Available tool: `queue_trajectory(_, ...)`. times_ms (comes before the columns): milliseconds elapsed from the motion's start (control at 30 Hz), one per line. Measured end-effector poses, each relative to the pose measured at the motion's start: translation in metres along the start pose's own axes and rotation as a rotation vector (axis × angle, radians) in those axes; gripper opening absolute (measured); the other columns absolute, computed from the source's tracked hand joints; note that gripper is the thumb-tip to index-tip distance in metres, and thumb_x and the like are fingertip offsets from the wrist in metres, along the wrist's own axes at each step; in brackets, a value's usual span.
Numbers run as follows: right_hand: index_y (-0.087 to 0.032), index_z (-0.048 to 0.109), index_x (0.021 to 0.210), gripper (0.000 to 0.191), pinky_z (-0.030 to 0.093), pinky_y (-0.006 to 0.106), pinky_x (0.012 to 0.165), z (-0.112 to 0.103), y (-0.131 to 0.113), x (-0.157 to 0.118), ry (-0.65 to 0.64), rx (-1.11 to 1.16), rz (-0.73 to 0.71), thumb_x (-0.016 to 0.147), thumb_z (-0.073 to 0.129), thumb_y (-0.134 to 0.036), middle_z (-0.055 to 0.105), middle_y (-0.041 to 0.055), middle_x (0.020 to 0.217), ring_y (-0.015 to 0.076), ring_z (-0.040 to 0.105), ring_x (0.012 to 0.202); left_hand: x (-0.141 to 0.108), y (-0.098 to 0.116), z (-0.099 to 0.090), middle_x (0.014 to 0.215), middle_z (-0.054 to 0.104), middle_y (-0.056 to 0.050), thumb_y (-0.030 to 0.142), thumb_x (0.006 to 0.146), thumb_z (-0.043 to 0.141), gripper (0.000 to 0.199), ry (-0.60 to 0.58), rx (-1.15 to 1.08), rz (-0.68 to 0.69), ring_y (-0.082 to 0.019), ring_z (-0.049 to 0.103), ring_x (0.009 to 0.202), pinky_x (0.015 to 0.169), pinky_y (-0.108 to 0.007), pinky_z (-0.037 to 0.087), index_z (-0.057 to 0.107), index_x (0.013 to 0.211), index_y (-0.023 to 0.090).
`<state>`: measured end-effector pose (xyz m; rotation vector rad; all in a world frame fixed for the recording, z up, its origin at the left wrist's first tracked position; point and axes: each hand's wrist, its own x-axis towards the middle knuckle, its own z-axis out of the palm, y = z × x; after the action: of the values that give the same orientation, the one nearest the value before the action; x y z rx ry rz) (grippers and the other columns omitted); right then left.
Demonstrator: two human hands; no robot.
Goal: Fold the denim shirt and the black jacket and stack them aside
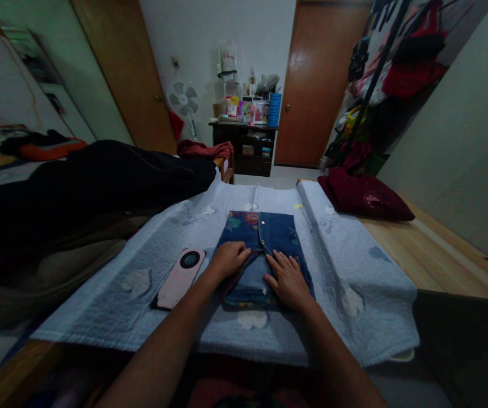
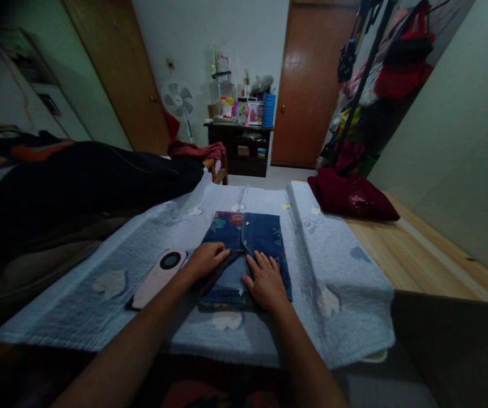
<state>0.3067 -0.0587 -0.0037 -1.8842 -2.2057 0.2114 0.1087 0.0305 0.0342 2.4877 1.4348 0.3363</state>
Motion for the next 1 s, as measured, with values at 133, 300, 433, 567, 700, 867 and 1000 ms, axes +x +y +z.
queue_trajectory(133, -0.024, 0.039, 0.144, 0.056, 0.014, 0.045, 0.114, 0.000, 0.000, 0.000, 0.003, -0.002, -0.006, 0.092, 0.045, -0.045, 0.033, 0.0090, 0.152, 0.0246, 0.027, 0.140, -0.010, 0.000, 0.001, 0.090, 0.068, -0.008, 0.038, 0.090, 0.047, 0.026, 0.083, 0.153, -0.055, -0.025, 0.062, 0.092, 0.092, -0.043, 0.040, 0.066, 0.086, 0.021)
queue_trajectory(300, -0.022, 0.040, 0.142, 0.056, 0.015, 0.046, 0.114, 0.002, -0.001, 0.001, 0.021, -0.008, -0.006, 0.092, 0.045, -0.046, 0.035, 0.0086, 0.151, 0.0246, 0.028, 0.140, -0.015, 0.019, 0.013, 0.131, 0.056, -0.012, 0.016, 0.089, 0.043, 0.032, 0.256, 0.269, 0.034, -0.029, 0.039, 0.131, 0.112, -0.056, 0.016, 0.061, 0.115, 0.021)
queue_trajectory(433, -0.020, 0.041, 0.142, 0.055, 0.015, 0.046, 0.114, 0.002, -0.001, -0.001, 0.054, -0.008, -0.031, 0.093, 0.044, -0.044, 0.037, 0.0084, 0.150, 0.0244, 0.030, 0.139, -0.002, 0.029, 0.036, 0.147, 0.042, -0.008, 0.013, 0.091, 0.037, 0.044, 0.081, 0.119, 0.280, -0.021, 0.032, 0.138, 0.112, -0.039, 0.027, 0.049, 0.133, 0.017)
queue_trajectory(567, -0.018, 0.042, 0.141, 0.053, 0.015, 0.044, 0.115, 0.005, 0.000, -0.005, 0.095, 0.000, -0.040, 0.093, 0.043, -0.040, 0.041, 0.0084, 0.147, 0.0224, 0.032, 0.138, 0.007, 0.026, 0.058, 0.151, 0.036, -0.008, 0.027, 0.095, 0.035, 0.047, -0.032, 0.070, 0.285, -0.021, 0.030, 0.140, 0.112, -0.040, 0.028, 0.040, 0.141, 0.018)
queue_trajectory(700, -0.016, 0.041, 0.142, 0.056, 0.015, 0.043, 0.115, 0.007, -0.002, -0.010, 0.089, -0.028, 0.032, 0.092, 0.043, -0.042, 0.035, 0.0115, 0.150, 0.0234, 0.028, 0.140, 0.005, 0.024, 0.062, 0.153, 0.033, -0.006, 0.036, 0.096, 0.034, 0.049, -0.039, 0.066, 0.258, -0.021, 0.025, 0.142, 0.113, -0.041, 0.025, 0.039, 0.142, 0.020)
queue_trajectory(867, -0.014, 0.034, 0.146, 0.067, 0.013, 0.048, 0.114, 0.005, -0.007, -0.020, 0.056, -0.056, 0.162, 0.090, 0.044, -0.050, 0.023, 0.0137, 0.155, 0.0300, 0.014, 0.144, 0.004, 0.026, 0.060, 0.154, 0.031, -0.005, 0.040, 0.096, 0.033, 0.050, -0.046, 0.052, 0.247, -0.020, 0.023, 0.142, 0.114, -0.040, 0.023, 0.038, 0.143, 0.021)
queue_trajectory(1000, -0.012, 0.034, 0.146, 0.068, 0.019, 0.048, 0.113, -0.004, -0.003, -0.034, 0.021, 0.042, 0.147, 0.089, 0.045, -0.048, 0.024, 0.0146, 0.154, 0.0304, 0.016, 0.143, 0.005, 0.026, 0.061, 0.154, 0.030, -0.003, 0.041, 0.096, 0.032, 0.050, -0.041, 0.044, 0.236, -0.019, 0.022, 0.143, 0.114, -0.040, 0.022, 0.038, 0.143, 0.023)
